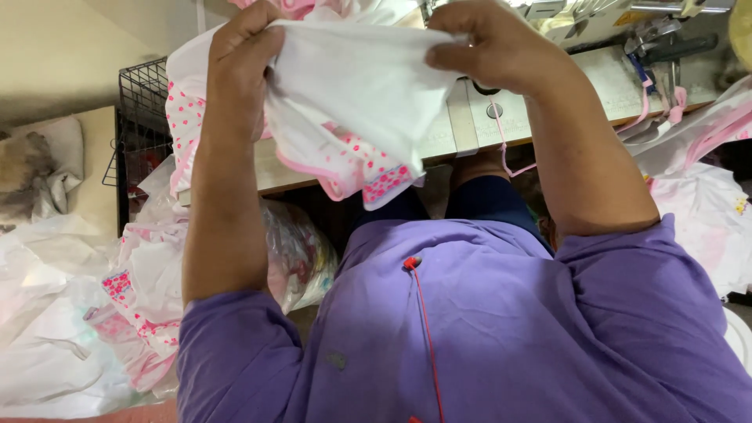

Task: Trimming loose threads from baby clothes using snips at a sewing workstation

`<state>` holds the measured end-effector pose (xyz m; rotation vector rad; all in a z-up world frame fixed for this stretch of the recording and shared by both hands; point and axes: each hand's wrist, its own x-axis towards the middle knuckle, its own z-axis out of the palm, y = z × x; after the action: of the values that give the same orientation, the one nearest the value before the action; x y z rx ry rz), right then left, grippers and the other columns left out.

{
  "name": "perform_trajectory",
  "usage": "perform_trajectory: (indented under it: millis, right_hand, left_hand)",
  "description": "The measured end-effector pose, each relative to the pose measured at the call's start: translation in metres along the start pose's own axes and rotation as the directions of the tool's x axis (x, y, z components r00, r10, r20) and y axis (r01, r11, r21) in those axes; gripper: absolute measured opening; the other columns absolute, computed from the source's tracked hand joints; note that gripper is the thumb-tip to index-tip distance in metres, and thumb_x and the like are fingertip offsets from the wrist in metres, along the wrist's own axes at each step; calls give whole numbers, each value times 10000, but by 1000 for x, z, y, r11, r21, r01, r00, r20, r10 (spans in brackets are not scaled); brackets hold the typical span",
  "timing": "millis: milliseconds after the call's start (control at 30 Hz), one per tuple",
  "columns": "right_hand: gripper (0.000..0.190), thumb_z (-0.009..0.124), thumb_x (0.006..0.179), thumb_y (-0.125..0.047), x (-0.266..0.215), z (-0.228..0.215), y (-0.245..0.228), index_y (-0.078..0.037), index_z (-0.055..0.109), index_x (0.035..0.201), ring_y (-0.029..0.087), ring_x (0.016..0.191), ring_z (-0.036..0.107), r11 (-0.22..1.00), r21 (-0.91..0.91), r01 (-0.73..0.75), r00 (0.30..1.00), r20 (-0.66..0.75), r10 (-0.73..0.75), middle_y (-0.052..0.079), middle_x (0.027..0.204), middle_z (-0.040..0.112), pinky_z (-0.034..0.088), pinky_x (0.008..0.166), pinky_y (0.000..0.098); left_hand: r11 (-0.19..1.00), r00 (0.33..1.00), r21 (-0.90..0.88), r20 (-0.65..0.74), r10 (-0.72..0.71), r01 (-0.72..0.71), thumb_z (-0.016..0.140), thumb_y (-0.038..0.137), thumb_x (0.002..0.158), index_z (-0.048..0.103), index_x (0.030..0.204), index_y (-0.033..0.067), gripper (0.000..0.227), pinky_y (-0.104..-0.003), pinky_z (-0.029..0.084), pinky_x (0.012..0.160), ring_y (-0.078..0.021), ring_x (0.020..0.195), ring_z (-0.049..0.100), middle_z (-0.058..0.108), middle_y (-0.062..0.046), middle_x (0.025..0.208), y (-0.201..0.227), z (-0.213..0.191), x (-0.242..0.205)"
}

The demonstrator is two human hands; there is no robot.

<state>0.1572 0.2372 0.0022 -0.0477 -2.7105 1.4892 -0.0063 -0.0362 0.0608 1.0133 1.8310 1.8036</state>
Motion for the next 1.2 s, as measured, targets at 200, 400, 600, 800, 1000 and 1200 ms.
perform_trajectory:
  millis: [200, 400, 600, 800, 1000, 1200]
  right_hand:
    - [190, 684, 952, -56, 0, 18, 7, -190, 549, 948, 107, 757, 588, 695, 667, 268, 955, -277, -103, -65, 845, 581, 469, 658, 243]
    - [229, 604, 720, -53, 45, 76, 92, -100, 525, 930, 142, 805, 496, 727, 660, 188, 750, -574, 328, 39, 929, 522, 498, 732, 249]
    - [94, 656, 982, -118, 35, 136, 174, -83, 595, 1045, 75, 553, 525, 546, 798, 254, 670, -552, 496, -17, 817, 476, 460, 486, 185]
    - [134, 724, 916, -163, 42, 120, 143, -60, 655, 965, 199, 860, 689, 429, 871, 238, 796, -428, 427, 107, 944, 733, 534, 768, 293]
    - [188, 605, 879, 57, 44, 99, 105, -52, 658, 1022, 101, 816, 569, 565, 738, 371, 812, -552, 188, 24, 894, 656, 464, 775, 216]
    - [248, 688, 973, -3, 40, 103, 101, -74, 659, 1209, 148, 817, 684, 481, 801, 356, 864, -479, 159, 70, 986, 728, 618, 768, 276]
  left_hand:
    - [991, 991, 119, 126, 53, -68, 519, 66, 1010, 359, 755, 188, 325, -247, 193, 629, -55, 653, 277, 274, 86, 696, -25, -9, 35]
    - [561, 782, 576, 256, 568, -595, 447, -12, 1036, 438, 1453, -35, 418, -500, 456, 1151, -450, 1292, 580, 582, -298, 1366, -200, 73, 69]
    - [213, 678, 755, 379, 630, -620, 631, 131, 875, 652, 1339, 50, 472, -464, 446, 1112, -338, 1265, 617, 648, -178, 1326, -195, 105, 41]
    - [386, 833, 781, 290, 472, -491, 568, 129, 947, 582, 1404, -4, 476, -471, 390, 1194, -354, 1377, 537, 587, -198, 1443, -186, 112, 31]
    - [576, 909, 727, 164, 384, -375, 602, 83, 836, 514, 1446, 157, 620, -427, 534, 1039, -275, 1251, 654, 576, -53, 1479, -183, 108, 61]
    - [921, 947, 388, 308, -94, -34, 593, 190, 690, 522, 1244, 344, 579, -295, 486, 766, -114, 706, 576, 552, 83, 832, -147, 101, 99]
